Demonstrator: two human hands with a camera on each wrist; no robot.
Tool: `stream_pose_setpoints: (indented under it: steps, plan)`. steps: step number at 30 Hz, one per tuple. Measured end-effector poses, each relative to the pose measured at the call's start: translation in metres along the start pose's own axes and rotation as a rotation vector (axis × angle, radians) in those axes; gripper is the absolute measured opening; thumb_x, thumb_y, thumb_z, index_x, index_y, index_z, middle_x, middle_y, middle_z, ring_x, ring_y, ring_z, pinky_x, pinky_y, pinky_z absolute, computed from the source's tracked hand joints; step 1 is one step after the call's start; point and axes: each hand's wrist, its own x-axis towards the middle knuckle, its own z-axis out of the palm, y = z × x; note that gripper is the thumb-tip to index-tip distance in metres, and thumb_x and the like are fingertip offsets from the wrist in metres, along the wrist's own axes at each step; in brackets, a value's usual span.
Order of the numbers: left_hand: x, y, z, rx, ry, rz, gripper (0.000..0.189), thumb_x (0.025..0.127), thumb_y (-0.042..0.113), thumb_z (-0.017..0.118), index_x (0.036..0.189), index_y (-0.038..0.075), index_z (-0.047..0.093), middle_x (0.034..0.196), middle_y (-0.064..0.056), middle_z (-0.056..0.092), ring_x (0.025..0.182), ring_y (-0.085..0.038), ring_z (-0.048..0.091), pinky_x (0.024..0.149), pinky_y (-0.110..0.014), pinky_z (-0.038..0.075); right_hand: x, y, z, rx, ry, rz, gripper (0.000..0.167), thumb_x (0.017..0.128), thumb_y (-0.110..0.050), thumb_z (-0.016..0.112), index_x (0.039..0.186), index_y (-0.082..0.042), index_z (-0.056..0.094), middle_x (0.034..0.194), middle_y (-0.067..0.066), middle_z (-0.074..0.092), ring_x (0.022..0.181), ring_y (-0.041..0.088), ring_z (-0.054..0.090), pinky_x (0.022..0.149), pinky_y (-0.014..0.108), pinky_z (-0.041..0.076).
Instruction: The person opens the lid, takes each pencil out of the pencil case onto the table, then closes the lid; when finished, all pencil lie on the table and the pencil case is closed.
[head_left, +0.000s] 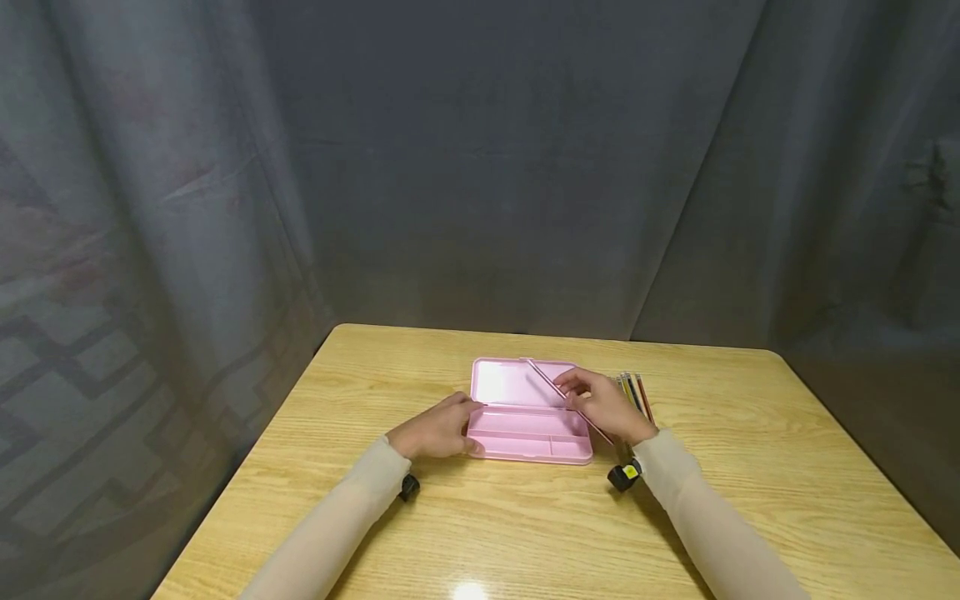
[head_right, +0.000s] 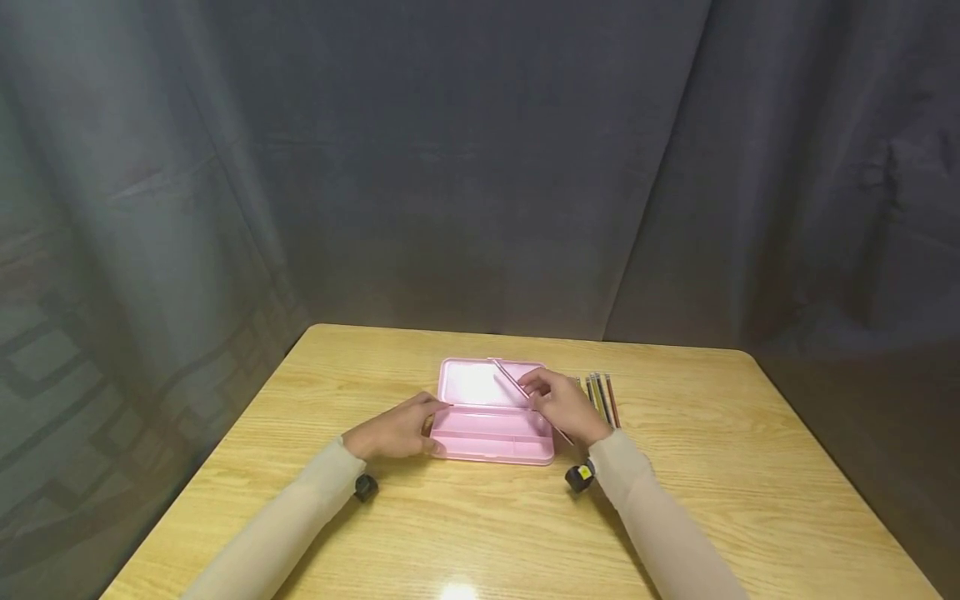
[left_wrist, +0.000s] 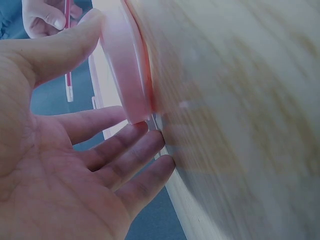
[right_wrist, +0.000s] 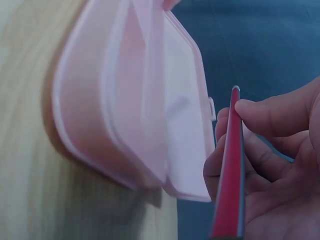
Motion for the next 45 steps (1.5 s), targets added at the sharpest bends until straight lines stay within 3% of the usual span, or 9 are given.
stream_pose_setpoints:
  steps: [9,16,26,34,39,45]
  plan:
    - [0.0,0.0,0.0,-0.009,-0.003,-0.005,0.075,0.086,0.038,0.08,0.149,0.008,0.051,0.137,-0.005,0.054,0.123,-0.018,0.052,0.109,-0.042,0.046,-0.008,0.012,-0.026,-0.064,0.098,0.033,0.028,0.095,-0.001,0.061,0.12,-0.011,0.069,0.107,0.012,0.073,0.097,0.024,0.066,0.074,0.027,0.052]
    - [-0.001,0.001,0.001,-0.015,-0.004,-0.006,0.074,0.087,0.037,0.08,0.149,0.009,0.05,0.139,-0.006,0.053,0.127,-0.02,0.051,0.111,-0.043,0.045,-0.014,0.025,-0.046,-0.053,0.157,0.069,0.029,0.096,-0.002,0.061,0.124,-0.009,0.066,0.107,0.017,0.07,0.087,0.013,0.062,0.067,0.023,0.053]
    - [-0.002,0.0,0.002,-0.012,0.002,0.003,0.073,0.087,0.035,0.08,0.148,0.009,0.051,0.138,-0.006,0.054,0.125,-0.019,0.051,0.11,-0.043,0.045,-0.031,0.031,-0.079,-0.065,0.222,0.118,0.034,0.098,-0.007,0.064,0.132,-0.006,0.061,0.114,0.019,0.069,0.09,0.002,0.061,0.07,0.025,0.056]
    - [-0.001,0.001,0.0,-0.008,0.004,0.0,0.074,0.087,0.035,0.08,0.149,0.009,0.05,0.139,-0.008,0.054,0.127,-0.02,0.051,0.111,-0.043,0.045,-0.047,0.042,-0.098,-0.066,0.258,0.175,0.038,0.098,-0.008,0.063,0.136,-0.003,0.058,0.114,0.021,0.066,0.08,-0.005,0.06,0.069,0.026,0.058]
    - [-0.001,0.002,-0.001,-0.01,0.0,-0.014,0.076,0.087,0.036,0.079,0.15,0.008,0.048,0.142,-0.009,0.053,0.128,-0.021,0.05,0.112,-0.044,0.045,-0.05,0.055,-0.106,-0.107,0.221,0.213,0.042,0.098,-0.007,0.061,0.139,-0.001,0.054,0.113,0.023,0.067,0.082,0.003,0.062,0.068,0.026,0.057]
    - [-0.001,0.002,0.001,-0.01,-0.008,-0.008,0.076,0.087,0.036,0.079,0.15,0.008,0.048,0.14,-0.007,0.053,0.127,-0.02,0.051,0.112,-0.043,0.045,-0.051,0.076,-0.105,-0.196,0.087,0.303,0.047,0.094,-0.008,0.059,0.139,0.004,0.051,0.109,0.024,0.068,0.077,0.014,0.064,0.064,0.029,0.051]
